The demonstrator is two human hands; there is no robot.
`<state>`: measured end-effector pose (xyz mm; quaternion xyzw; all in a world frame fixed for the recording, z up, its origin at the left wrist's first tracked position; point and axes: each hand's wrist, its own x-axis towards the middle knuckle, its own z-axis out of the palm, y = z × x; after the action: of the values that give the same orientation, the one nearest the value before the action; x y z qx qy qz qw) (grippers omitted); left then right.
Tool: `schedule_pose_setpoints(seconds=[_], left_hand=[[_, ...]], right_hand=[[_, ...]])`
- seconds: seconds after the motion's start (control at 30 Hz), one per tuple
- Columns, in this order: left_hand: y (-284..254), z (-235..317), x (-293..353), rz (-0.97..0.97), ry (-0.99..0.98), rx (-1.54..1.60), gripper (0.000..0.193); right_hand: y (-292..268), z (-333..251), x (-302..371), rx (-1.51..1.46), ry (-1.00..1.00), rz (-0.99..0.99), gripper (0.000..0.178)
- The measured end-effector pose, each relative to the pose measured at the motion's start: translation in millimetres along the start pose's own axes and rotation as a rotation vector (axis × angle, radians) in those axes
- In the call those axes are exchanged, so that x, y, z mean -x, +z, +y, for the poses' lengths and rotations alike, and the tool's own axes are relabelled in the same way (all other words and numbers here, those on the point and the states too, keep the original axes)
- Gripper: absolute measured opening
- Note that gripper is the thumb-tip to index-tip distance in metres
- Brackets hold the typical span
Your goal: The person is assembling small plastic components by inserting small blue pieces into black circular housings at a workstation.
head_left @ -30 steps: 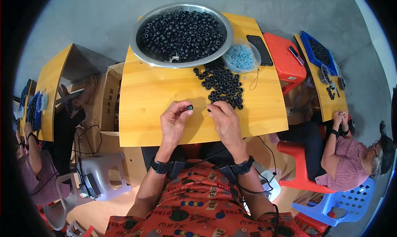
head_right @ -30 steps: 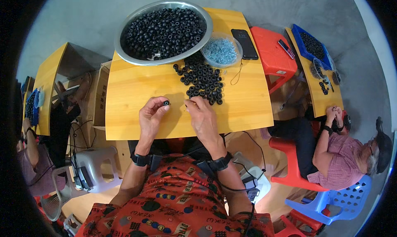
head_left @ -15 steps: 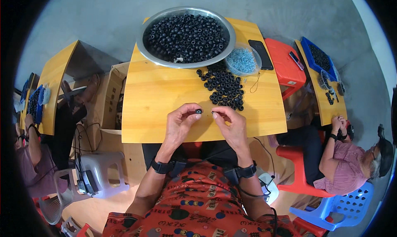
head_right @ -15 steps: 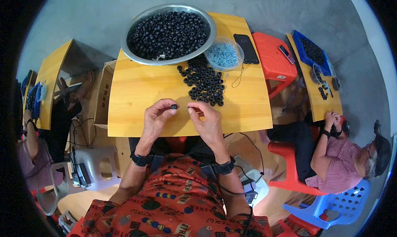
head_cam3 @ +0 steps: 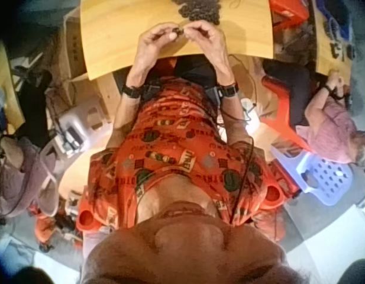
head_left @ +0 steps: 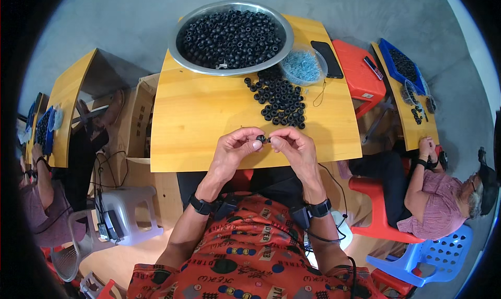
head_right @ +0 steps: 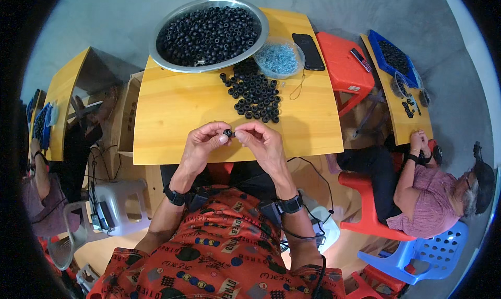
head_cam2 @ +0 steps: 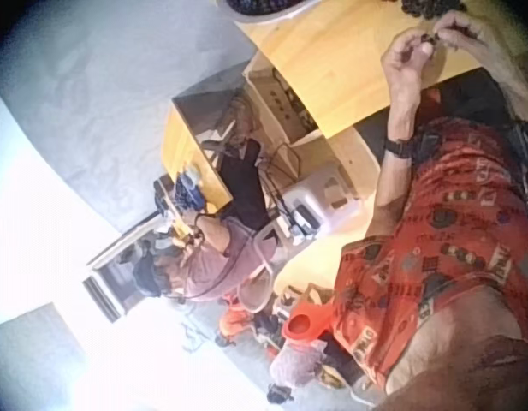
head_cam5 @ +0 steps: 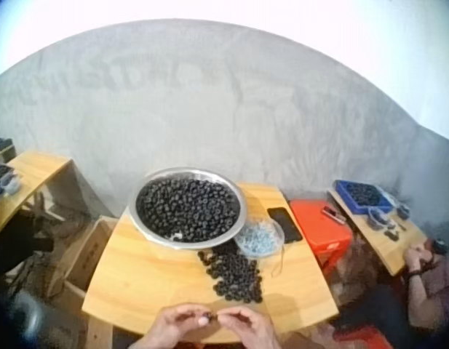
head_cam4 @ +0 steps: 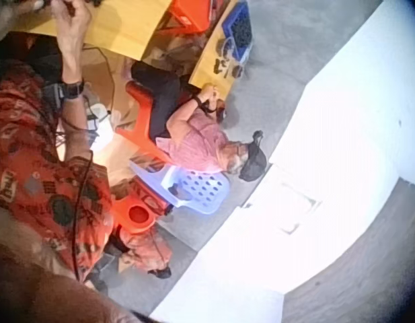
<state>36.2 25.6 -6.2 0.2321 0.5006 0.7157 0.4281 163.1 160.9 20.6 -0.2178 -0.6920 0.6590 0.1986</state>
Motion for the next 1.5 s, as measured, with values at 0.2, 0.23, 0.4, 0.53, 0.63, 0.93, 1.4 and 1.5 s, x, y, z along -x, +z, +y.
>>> schedule_pose_setpoints(seconds=[0.2,0.23,0.4,0.53,0.63,0.93,1.4,1.5], left_hand=[[-2.0,-4.6,-1.2,-0.014,-0.016,0.113,0.024],[-3.5,-6.2,-1.8,-0.032,-0.02,0.126,0.023],[-6.3,-7.5,-2.3,-0.015,-0.021,0.118,0.022],[-5.7,-6.5,-2.5,-0.012,-0.029,0.116,0.022],[-6.2,-7.8,-3.3,-0.022,-0.029,0.14,0.024],[-5.5,-4.5,-2.1,-0.012,-0.029,0.032,0.023],[-3.5,-2.6,-3.2,0.037,0.027,0.045,0.019],[-2.3,1.4,-0.7,0.055,0.018,0.035,0.021]], right_hand=[[3.7,4.0,-3.3,-0.095,0.049,0.002,0.016],[4.0,4.9,-3.9,-0.093,0.052,-0.001,0.016],[6.2,7.1,-7.8,-0.175,0.032,0.004,0.016],[6.4,5.3,-8.7,-0.149,0.024,-0.01,0.016],[6.7,4.8,-9.1,-0.125,0.026,-0.019,0.016],[7.4,2.2,-10.4,-0.016,0.039,-0.018,0.016],[8.9,26.4,-18.3,-0.329,0.144,-0.083,0.016],[9.8,25.7,-21.0,-0.36,0.148,-0.086,0.014]])
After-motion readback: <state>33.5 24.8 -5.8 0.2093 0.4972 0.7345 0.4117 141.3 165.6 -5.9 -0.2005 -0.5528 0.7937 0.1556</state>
